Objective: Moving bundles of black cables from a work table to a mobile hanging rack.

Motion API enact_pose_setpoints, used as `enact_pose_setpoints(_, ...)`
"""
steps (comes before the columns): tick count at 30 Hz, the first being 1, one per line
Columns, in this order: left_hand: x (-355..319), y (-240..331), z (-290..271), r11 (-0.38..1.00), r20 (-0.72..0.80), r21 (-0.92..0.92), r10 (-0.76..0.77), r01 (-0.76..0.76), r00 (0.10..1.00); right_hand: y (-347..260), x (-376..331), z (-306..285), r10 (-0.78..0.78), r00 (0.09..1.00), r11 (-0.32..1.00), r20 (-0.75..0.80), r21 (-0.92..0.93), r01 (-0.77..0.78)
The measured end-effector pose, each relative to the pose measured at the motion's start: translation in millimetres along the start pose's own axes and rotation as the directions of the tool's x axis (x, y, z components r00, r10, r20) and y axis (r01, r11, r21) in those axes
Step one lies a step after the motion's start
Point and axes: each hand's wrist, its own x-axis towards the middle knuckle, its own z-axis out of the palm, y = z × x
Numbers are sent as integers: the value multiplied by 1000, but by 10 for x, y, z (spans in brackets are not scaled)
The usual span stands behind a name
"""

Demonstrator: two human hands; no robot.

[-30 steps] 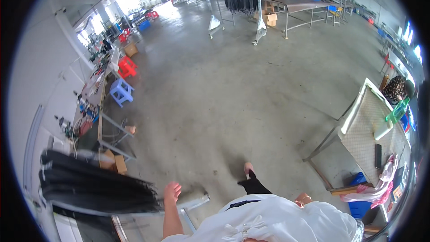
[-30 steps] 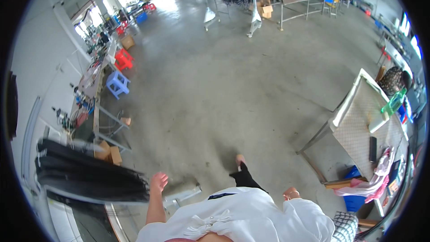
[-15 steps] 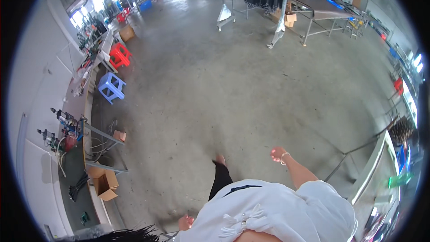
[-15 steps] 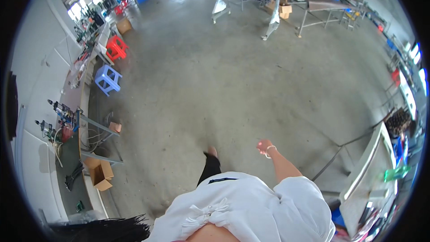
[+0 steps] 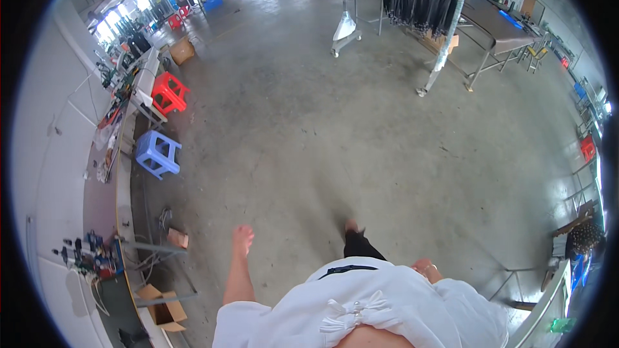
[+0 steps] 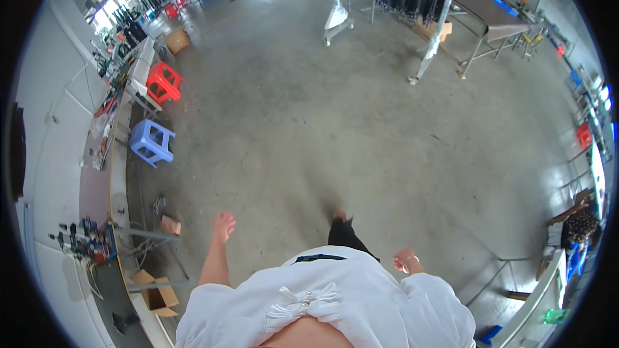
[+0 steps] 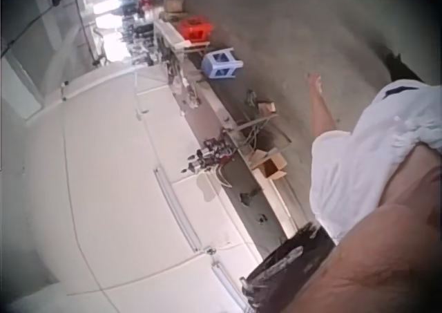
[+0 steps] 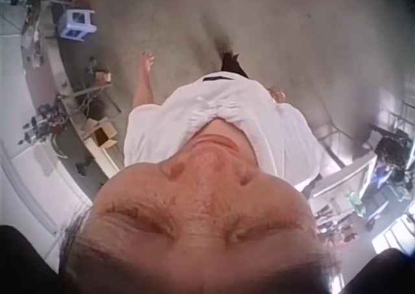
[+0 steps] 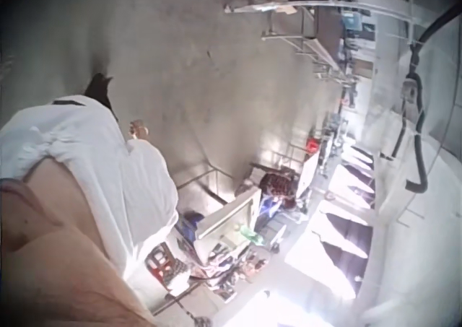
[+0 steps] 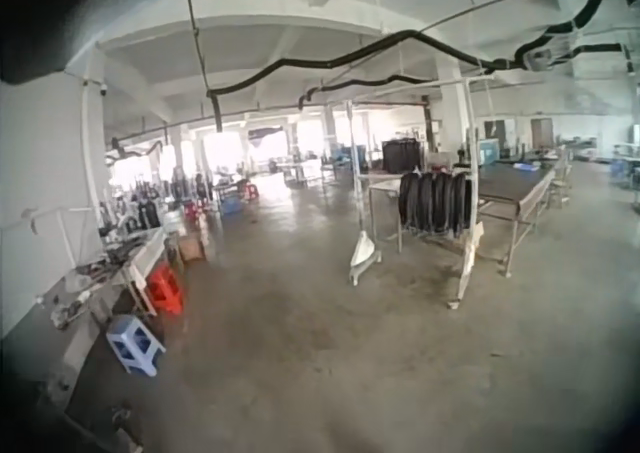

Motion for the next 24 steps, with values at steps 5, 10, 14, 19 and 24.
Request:
enact_pose_setpoints(5,1137,1294,786,947,322,91,263,-306,909,-1729,387,-573,213,973,966,-94,-131,-224)
enact_pose_setpoints(10,1916,1214,851,972,143,-79,-209,222,967,-3155,2344,-1165,-6,1000,986,23,-164,9)
enact_pose_setpoints(14,2059,1002,735,846,-55,-240,-501,476,863,-4890,3395,-1738,-55,998,992,26,115,51)
enact_pose_setpoints(19,3037,1265,1009,636,-45,-494,-699,593,714,-6947,4502,-2235,-211,977,946,-38,243,214)
enact_pose_setpoints(24,5182,2497,1187,685,-59,-509,-631,521,773,-7329,5980,-2548,-226,969,967,100,146,210)
